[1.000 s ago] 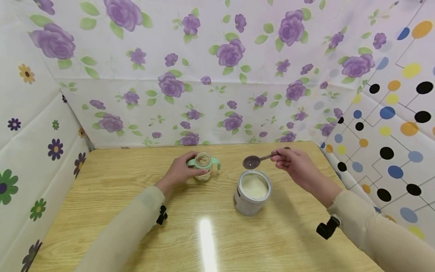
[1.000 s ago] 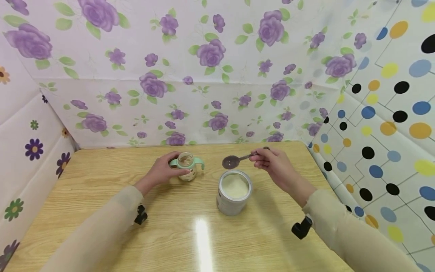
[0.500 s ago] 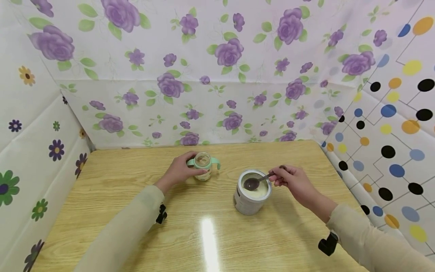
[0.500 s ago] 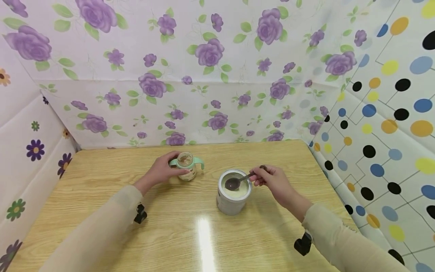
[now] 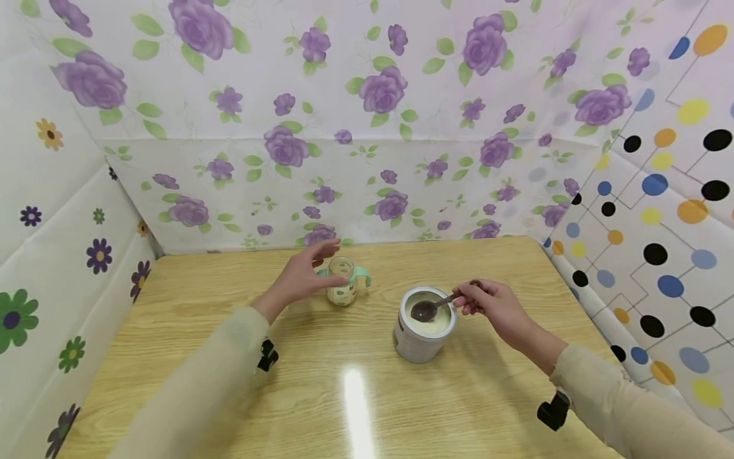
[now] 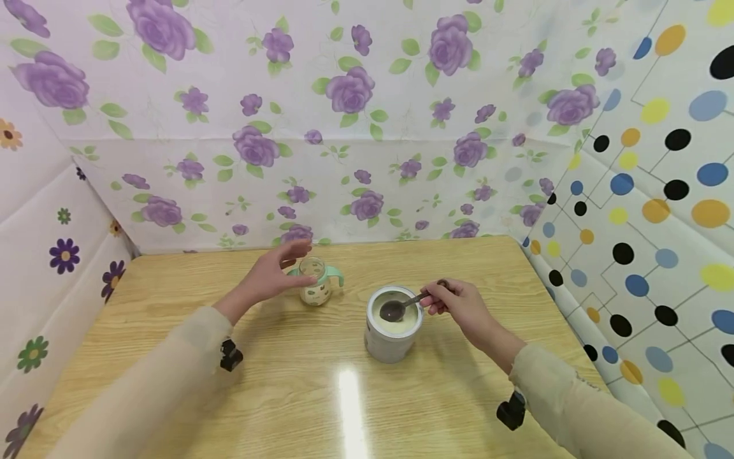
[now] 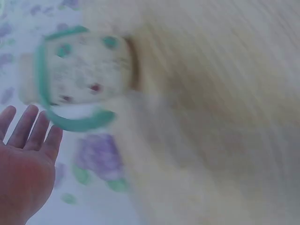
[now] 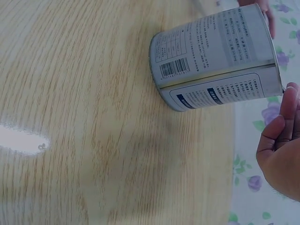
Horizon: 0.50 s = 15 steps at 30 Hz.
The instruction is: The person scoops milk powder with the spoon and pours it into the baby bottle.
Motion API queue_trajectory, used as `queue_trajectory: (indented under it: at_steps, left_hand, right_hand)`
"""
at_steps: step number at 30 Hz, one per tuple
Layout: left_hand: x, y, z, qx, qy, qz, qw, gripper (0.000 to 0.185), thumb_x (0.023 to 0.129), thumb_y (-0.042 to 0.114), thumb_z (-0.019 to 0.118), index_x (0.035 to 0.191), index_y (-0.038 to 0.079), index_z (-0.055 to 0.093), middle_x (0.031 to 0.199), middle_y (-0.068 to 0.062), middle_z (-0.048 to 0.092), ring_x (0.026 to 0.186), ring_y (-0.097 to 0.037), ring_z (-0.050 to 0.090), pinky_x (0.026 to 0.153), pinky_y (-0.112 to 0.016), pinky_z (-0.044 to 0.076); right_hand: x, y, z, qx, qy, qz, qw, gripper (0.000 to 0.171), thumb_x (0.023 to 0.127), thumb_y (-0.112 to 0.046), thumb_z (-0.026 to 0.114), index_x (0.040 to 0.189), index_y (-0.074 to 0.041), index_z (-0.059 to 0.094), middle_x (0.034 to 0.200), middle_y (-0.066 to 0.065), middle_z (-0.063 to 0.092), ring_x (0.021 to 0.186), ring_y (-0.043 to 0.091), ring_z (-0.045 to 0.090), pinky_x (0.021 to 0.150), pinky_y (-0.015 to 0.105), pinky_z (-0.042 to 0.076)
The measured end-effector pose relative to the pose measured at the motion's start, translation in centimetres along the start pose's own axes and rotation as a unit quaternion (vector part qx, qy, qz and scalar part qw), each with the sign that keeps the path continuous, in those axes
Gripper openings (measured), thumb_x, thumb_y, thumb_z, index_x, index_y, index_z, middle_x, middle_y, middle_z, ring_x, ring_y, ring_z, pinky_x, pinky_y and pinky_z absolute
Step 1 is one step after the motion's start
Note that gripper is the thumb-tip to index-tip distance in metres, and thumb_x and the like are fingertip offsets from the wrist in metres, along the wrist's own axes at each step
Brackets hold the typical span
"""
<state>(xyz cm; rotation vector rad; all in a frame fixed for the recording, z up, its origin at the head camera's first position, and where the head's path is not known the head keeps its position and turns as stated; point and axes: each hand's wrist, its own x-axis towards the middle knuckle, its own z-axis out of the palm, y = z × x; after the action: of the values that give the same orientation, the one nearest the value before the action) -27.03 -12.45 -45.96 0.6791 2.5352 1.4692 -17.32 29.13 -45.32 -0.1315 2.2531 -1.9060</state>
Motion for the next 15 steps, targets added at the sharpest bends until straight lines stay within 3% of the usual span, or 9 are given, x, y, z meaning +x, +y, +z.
queue_trajectory:
  at_steps: [7, 15]
  left_hand:
    - [0.0, 4.3, 0.2, 0.014, -0.018, 0.065, 0.9977, 0.083, 0.089, 0.038, 0.090, 0.161, 0.022, 0.049, 0.159, -0.004, 0.054, 0.148, -0.028, 0.049, 0.125, -0.046, 0.038]
    - [-0.6, 6.5, 3.1, 0.013, -0.058, 0.080, 0.9950, 0.086, 0.087, 0.033, 0.092, 0.161, 0.021, 0.049, 0.159, 0.000, 0.054, 0.146, -0.023, 0.051, 0.123, -0.041, 0.041]
  right_hand:
    - [-0.1, -0.4, -0.3, -0.017, 0.007, -0.012, 1.000, 0.051, 0.113, -0.033, 0.058, 0.128, 0.016, 0.063, 0.097, 0.005, 0.078, 0.085, 0.016, 0.071, 0.084, 0.031, 0.062]
    - [-0.2, -1.1, -0.6, -0.041, 0.015, -0.017, 0.999, 0.047, 0.113, -0.033, 0.058, 0.126, 0.010, 0.068, 0.098, 0.006, 0.079, 0.087, 0.022, 0.073, 0.083, 0.031, 0.063]
